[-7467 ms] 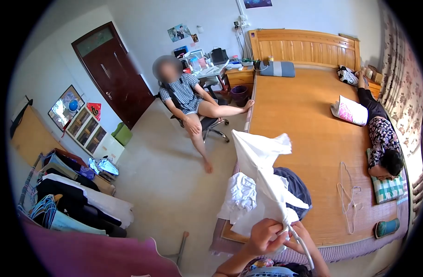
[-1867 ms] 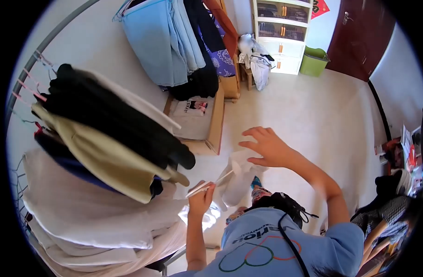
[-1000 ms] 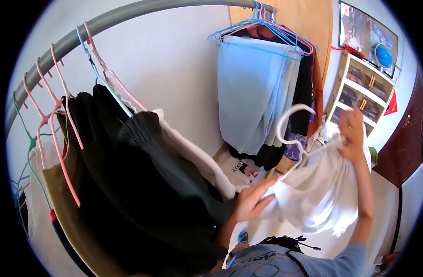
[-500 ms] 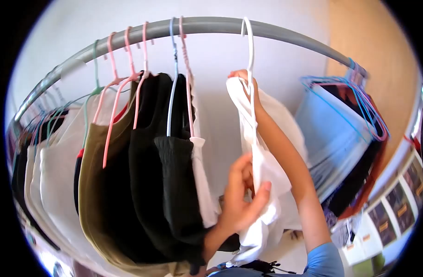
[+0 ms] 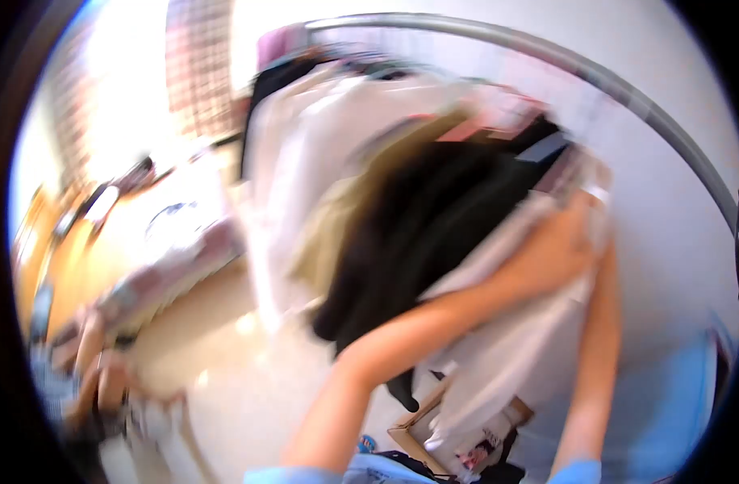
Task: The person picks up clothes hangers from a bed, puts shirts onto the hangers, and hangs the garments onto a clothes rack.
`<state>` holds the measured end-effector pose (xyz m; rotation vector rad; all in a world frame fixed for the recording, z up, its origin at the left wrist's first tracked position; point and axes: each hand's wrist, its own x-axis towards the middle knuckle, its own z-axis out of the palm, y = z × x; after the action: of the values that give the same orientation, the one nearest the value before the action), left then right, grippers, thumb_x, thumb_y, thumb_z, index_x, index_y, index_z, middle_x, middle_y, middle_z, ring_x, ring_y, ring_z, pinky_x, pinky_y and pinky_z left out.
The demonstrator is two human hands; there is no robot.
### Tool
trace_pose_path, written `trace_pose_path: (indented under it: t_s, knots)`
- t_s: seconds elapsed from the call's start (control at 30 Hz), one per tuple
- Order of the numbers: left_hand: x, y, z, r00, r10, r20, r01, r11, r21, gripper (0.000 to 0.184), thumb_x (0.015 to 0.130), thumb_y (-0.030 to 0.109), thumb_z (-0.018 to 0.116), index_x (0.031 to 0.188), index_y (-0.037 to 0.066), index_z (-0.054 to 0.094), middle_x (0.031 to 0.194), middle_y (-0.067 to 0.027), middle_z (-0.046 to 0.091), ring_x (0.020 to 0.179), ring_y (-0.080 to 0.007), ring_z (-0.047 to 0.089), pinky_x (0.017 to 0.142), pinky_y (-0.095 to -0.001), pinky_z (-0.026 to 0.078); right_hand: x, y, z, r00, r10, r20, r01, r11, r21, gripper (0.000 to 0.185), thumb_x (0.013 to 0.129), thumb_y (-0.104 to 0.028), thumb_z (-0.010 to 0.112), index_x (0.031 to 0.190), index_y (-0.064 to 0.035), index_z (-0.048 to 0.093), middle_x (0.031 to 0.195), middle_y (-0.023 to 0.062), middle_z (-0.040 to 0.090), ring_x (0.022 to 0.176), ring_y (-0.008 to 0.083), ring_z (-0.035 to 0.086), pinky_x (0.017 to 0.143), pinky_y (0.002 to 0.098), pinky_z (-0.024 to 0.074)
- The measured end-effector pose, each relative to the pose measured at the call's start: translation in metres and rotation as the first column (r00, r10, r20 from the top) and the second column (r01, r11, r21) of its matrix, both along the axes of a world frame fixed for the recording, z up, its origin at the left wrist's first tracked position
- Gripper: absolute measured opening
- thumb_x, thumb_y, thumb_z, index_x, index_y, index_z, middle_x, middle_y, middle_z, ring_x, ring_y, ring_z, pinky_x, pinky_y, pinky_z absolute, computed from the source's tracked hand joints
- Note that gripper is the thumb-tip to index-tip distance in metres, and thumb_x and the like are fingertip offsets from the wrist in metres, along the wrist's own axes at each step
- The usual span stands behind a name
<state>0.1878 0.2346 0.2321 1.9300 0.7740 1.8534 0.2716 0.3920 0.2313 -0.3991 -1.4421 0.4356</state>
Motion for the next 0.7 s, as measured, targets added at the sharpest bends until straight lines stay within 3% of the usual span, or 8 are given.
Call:
trace_pose_path:
  t_s: [0.17, 0.23, 0.3, 0.4, 0.5, 0.53, 0.6, 0.7]
  knots:
    - [0.003, 0.024, -0.027, 0.994, -0.066, 0.084, 0.077, 0.988, -0.137, 0.076, 0.062, 0.018, 0.057, 0.12, -0.007, 0.014, 0.08, -0.0155, 0.046, 0.075, -0.0242, 0.046, 0.065, -0.0359, 0.039, 0.01, -0.054, -0.129, 0.991, -0.059, 0.123, 0.064, 0.997, -0.042, 0.012, 0.069, -0.013, 0.046, 0.063, -0.0037, 0.05, 0.058, 0.0055, 0.05, 0.049, 0.0139, 0.046, 0.045, 0.0259, 0.0365]
    - [0.012, 0.042, -0.053, 0.966, 0.253, 0.056, -0.256, 0.899, 0.355, 0.067, 0.06, 0.021, 0.059, 0.114, -0.003, 0.027, 0.094, -0.0202, 0.043, 0.092, -0.0337, 0.039, 0.084, -0.0381, 0.031, 0.0, -0.082, -0.19, 0.964, 0.043, 0.261, -0.008, 0.991, -0.132, 0.012, 0.068, -0.013, 0.046, 0.064, -0.0035, 0.05, 0.059, 0.0059, 0.051, 0.051, 0.0143, 0.047, 0.046, 0.0263, 0.037]
    - [-0.019, -0.007, -0.068, 0.948, 0.305, -0.089, -0.231, 0.855, 0.465, 0.064, 0.062, 0.026, 0.06, 0.111, -0.002, 0.031, 0.101, -0.0224, 0.04, 0.096, -0.0368, 0.038, 0.085, -0.0394, 0.03, -0.024, -0.108, -0.24, 0.883, 0.218, 0.415, -0.11, 0.957, -0.269, 0.012, 0.068, -0.014, 0.047, 0.065, -0.0034, 0.051, 0.06, 0.0063, 0.052, 0.052, 0.0146, 0.048, 0.047, 0.0266, 0.0375]
    - [-0.069, -0.101, -0.118, 0.931, 0.237, -0.276, -0.129, 0.925, 0.358, 0.053, 0.065, 0.029, 0.059, 0.105, 0.001, 0.038, 0.103, -0.0219, 0.039, 0.094, -0.037, 0.04, 0.08, -0.0396, 0.035, -0.063, -0.153, -0.299, 0.643, 0.511, 0.571, -0.241, 0.842, -0.482, 0.012, 0.068, -0.015, 0.047, 0.067, -0.0032, 0.051, 0.062, 0.0068, 0.053, 0.054, 0.0152, 0.049, 0.049, 0.027, 0.0383]
    - [-0.113, -0.195, -0.219, 0.929, 0.358, -0.098, -0.369, 0.915, -0.16, 0.03, 0.074, 0.015, 0.049, 0.101, 0.003, 0.044, 0.093, -0.015, 0.047, 0.088, -0.0307, 0.045, 0.073, -0.0369, 0.038, -0.084, -0.199, -0.364, 0.365, 0.684, 0.632, -0.257, 0.726, -0.637, 0.013, 0.068, -0.016, 0.048, 0.069, -0.003, 0.052, 0.063, 0.0074, 0.053, 0.056, 0.0157, 0.05, 0.051, 0.0275, 0.0391]
    - [-0.127, -0.229, -0.25, 0.884, 0.468, -0.006, -0.427, 0.801, -0.42, 0.032, 0.075, 0.017, 0.05, 0.103, 0.003, 0.044, 0.094, -0.0163, 0.048, 0.088, -0.0309, 0.045, 0.073, -0.0374, 0.038, -0.093, -0.211, -0.382, 0.271, 0.716, 0.643, -0.228, 0.697, -0.68, 0.014, 0.068, -0.016, 0.048, 0.069, -0.0029, 0.052, 0.064, 0.0076, 0.054, 0.056, 0.0159, 0.05, 0.051, 0.0277, 0.0393]
    - [-0.148, -0.302, -0.35, 0.655, 0.626, -0.423, -0.654, 0.191, -0.732, 0.033, 0.075, 0.023, 0.052, 0.102, 0.004, 0.046, 0.094, -0.0155, 0.05, 0.087, -0.0284, 0.048, 0.075, -0.0362, 0.039, -0.1, -0.225, -0.417, 0.109, 0.754, 0.647, -0.118, 0.656, -0.745, 0.015, 0.067, -0.016, 0.049, 0.071, -0.0028, 0.053, 0.065, 0.008, 0.054, 0.058, 0.0163, 0.051, 0.053, 0.028, 0.0398]
    - [-0.154, -0.415, -0.363, 0.578, 0.672, -0.464, -0.49, -0.17, -0.855, 0.035, 0.073, 0.029, 0.053, 0.097, 0.003, 0.048, 0.089, -0.0144, 0.054, 0.083, -0.0271, 0.052, 0.07, -0.0354, 0.042, -0.099, -0.246, -0.455, -0.038, 0.788, 0.615, 0.13, 0.614, -0.779, 0.016, 0.067, -0.017, 0.05, 0.073, -0.0026, 0.054, 0.067, 0.0085, 0.055, 0.06, 0.0168, 0.051, 0.055, 0.0284, 0.0406]
